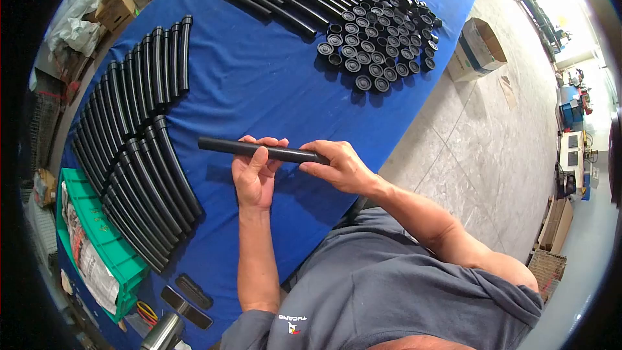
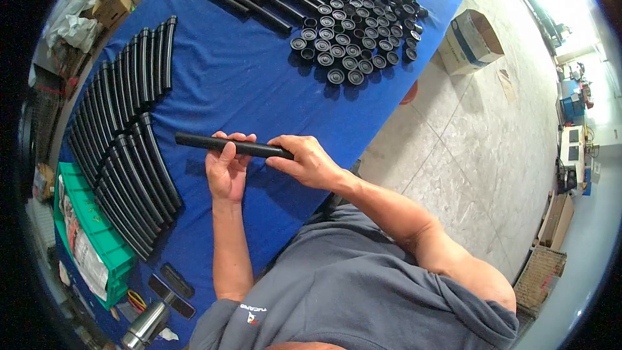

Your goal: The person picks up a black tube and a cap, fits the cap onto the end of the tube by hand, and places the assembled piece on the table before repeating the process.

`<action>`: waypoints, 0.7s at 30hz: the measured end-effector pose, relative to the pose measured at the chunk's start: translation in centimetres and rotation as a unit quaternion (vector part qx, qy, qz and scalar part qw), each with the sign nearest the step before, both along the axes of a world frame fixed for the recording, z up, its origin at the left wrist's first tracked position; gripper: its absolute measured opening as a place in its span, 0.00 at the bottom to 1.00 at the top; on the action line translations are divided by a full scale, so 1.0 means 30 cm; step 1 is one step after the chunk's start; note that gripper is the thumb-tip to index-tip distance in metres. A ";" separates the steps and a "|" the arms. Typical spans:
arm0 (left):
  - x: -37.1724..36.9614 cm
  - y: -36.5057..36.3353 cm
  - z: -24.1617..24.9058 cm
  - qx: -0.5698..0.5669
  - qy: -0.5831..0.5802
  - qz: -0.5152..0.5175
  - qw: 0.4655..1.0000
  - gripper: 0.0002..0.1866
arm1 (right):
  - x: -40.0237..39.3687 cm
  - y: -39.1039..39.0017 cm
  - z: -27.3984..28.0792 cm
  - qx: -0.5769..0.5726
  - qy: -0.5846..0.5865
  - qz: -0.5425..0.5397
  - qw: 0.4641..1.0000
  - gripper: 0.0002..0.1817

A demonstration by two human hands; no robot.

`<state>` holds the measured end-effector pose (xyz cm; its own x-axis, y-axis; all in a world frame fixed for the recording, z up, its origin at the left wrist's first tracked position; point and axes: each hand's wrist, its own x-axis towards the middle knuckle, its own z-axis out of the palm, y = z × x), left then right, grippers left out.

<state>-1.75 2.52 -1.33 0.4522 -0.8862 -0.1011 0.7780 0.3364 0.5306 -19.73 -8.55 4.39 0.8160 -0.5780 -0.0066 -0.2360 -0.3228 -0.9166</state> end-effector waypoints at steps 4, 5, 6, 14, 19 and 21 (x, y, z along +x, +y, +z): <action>0.005 0.003 -0.003 -0.001 -0.001 -0.003 1.000 0.14 | 0.003 0.001 -0.005 -0.007 -0.008 -0.001 1.000 0.19; 0.005 0.004 -0.004 0.000 -0.001 -0.006 1.000 0.14 | 0.001 0.005 -0.015 -0.047 -0.014 -0.003 0.999 0.19; 0.002 0.002 0.003 0.016 0.006 -0.003 1.000 0.14 | 0.000 0.009 -0.030 -0.087 -0.020 -0.005 0.996 0.19; 0.016 0.008 -0.008 -0.008 0.005 -0.041 0.999 0.14 | 0.003 0.023 0.004 -0.027 0.068 -0.005 0.997 0.19; 0.008 0.000 -0.005 -0.009 0.011 -0.042 0.999 0.14 | 0.000 0.016 0.015 0.011 0.036 -0.017 0.999 0.19; 0.005 0.001 -0.008 -0.017 0.021 -0.038 0.999 0.13 | 0.002 0.014 0.029 0.052 0.061 -0.010 0.997 0.18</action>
